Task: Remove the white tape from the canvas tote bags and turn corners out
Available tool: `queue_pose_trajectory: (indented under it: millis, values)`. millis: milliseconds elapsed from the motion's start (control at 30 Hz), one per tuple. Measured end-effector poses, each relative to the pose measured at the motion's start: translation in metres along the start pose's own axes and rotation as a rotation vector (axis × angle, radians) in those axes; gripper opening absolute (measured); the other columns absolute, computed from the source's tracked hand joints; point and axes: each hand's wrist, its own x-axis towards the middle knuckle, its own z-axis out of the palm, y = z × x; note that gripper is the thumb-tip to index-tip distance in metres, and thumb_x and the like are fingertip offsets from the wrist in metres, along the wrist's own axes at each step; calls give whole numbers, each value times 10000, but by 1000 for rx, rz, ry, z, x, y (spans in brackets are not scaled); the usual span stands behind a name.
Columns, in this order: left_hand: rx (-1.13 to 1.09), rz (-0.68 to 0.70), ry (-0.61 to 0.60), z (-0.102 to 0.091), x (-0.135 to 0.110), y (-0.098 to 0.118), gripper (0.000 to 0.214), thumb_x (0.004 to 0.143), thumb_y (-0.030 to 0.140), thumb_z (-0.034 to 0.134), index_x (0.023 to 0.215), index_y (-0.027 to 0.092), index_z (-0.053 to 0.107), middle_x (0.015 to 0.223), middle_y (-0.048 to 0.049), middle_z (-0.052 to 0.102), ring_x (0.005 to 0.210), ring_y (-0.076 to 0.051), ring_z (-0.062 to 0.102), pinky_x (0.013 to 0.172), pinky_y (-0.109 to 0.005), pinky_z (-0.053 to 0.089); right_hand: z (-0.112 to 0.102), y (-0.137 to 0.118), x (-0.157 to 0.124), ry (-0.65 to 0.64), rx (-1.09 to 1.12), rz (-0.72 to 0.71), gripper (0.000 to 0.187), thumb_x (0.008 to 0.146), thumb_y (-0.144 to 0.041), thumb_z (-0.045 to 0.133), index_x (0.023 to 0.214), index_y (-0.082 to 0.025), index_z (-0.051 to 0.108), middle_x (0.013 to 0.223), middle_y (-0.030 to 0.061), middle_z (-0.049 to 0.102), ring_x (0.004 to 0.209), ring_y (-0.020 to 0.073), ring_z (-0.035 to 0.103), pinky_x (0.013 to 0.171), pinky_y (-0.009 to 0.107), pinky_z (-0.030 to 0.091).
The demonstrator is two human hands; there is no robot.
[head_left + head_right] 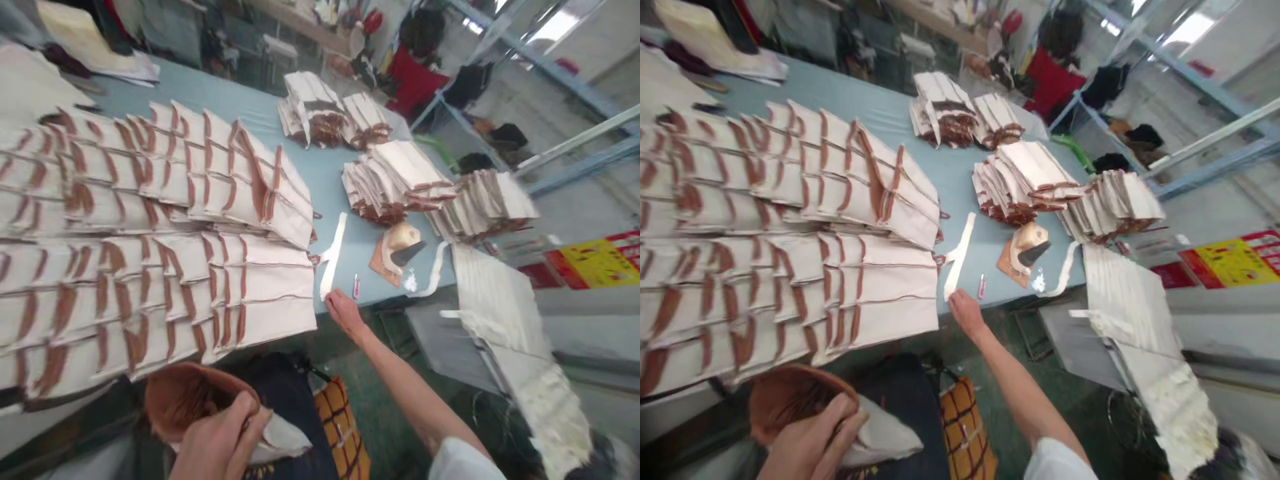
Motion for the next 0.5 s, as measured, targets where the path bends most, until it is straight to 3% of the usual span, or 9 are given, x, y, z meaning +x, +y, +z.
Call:
queue_pose_trajectory:
  millis: [167, 267, 333, 400, 500]
  values:
    - [-167, -123, 3, 30, -16, 8, 494, 1180, 405, 218, 851, 264, 558, 631, 43, 684, 527, -163, 708, 531, -291, 424, -11, 7, 7, -13, 12, -5, 339, 1060, -372, 691, 1342, -184, 666, 1344, 109, 686, 1120, 250, 713, 952, 459, 633]
    - [-182, -195, 47, 52, -19, 7, 476, 1168, 385, 258, 860, 254, 597, 633, 22, 708, 507, -157, 691, 512, -280, 418, -22, 3, 17, -15, 47, -56, 295, 1069, -413, 672, 1227, -165, 701, 1176, 81, 737, 971, 205, 734, 867, 401, 642]
    - [-147, -254, 75, 72, -15, 8, 390, 1134, 396, 398, 858, 248, 632, 643, 11, 737, 512, -157, 702, 502, -267, 431, -27, -1, 17, 6, 94, -115, 420, 1084, -538, 551, 967, -178, 731, 879, 64, 761, 755, 200, 728, 747, 372, 637]
    - [-107, -320, 106, 97, -1, 8, 308, 1030, 470, 624, 821, 248, 668, 603, 13, 741, 505, -168, 711, 509, -260, 464, -28, 4, 15, 37, 156, -177, 559, 1041, -660, 438, 855, -224, 733, 776, 104, 776, 682, 267, 749, 642, 407, 632]
    - [-62, -419, 149, 138, 31, -3, 375, 819, 565, 853, 717, 241, 693, 522, 19, 725, 454, -169, 696, 474, -248, 452, -19, 35, 18, 122, 224, -165, 393, 858, -677, 611, 806, -323, 772, 793, 114, 817, 698, 376, 788, 616, 512, 649]
